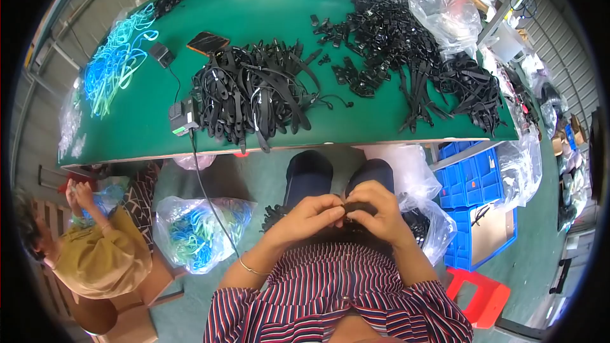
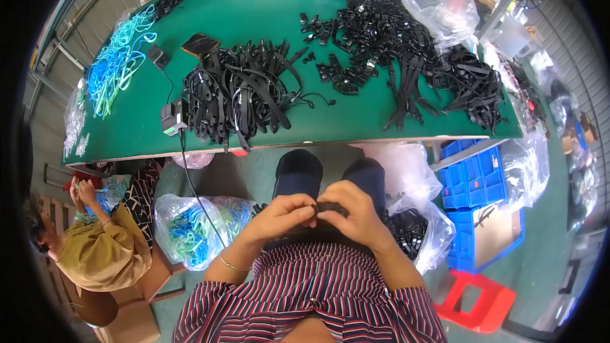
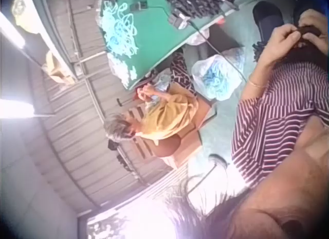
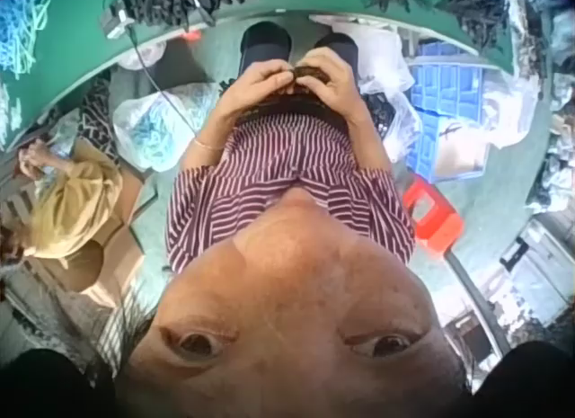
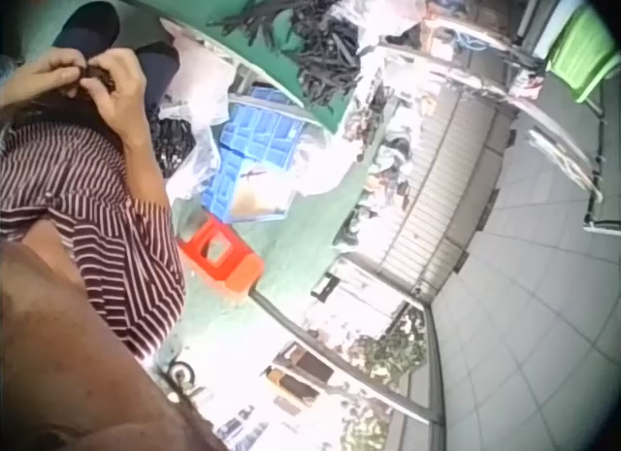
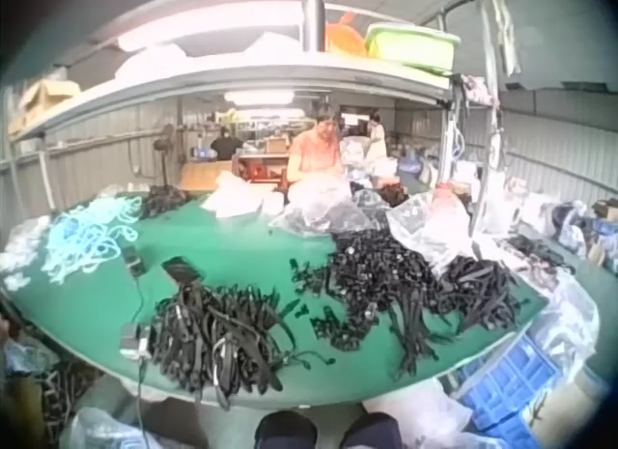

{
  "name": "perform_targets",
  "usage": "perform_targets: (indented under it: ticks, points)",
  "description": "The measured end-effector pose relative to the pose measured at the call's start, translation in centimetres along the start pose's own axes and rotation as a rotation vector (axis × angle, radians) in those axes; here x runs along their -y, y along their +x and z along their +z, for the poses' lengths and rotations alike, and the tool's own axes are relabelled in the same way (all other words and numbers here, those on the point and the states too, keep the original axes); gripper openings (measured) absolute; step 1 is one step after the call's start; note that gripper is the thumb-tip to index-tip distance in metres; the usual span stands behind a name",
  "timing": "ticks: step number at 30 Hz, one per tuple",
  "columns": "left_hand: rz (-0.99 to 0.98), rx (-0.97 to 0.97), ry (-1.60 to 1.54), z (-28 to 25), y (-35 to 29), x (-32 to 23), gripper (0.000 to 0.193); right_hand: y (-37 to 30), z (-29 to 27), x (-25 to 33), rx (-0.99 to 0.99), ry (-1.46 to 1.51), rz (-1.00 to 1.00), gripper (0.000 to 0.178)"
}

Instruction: The person assembles black plastic straps and buckles by hand at a factory workstation.

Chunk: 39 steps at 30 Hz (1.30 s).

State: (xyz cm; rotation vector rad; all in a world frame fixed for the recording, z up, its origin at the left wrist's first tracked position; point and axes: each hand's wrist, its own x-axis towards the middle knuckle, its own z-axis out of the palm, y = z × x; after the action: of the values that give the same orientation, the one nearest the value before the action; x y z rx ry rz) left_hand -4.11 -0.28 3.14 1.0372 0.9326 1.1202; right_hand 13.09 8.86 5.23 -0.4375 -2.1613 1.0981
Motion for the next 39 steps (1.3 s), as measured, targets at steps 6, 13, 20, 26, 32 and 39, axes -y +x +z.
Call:
perform_targets:
  ticks: [6,13,20,26,32,39]
  points:
    - [-0.120,-0.030,-0.012,0.1,0.8,-3.7,0.019,0.5,-1.0,0.0,-0.031,0.232,0.216,0.026]
    - [-0.134,0.075,0.042,-0.7,2.2,-4.7,0.022,0.3,-2.1,-0.6,-0.064,0.308,0.182,0.029]
    - [-0.063,0.034,0.502,-2.5,0.4,-4.8,0.025,-2.7,-5.2,-0.3,-0.119,0.013,0.289,0.029]
    - [-0.338,-0.008,0.718,-5.2,-5.2,2.3,0.032,-8.2,-4.9,-2.7,0.301,-0.154,0.552,0.023]
    - [-0.366,-0.195,0.770,-5.6,-8.6,6.3,0.036,-4.7,-5.8,-5.8,0.120,-0.252,0.357,0.016]
    - [-0.136,-0.253,0.983,-6.0,-5.7,2.8,0.028,11.7,-13.5,-13.5,-0.414,-0.630,0.203,0.019]
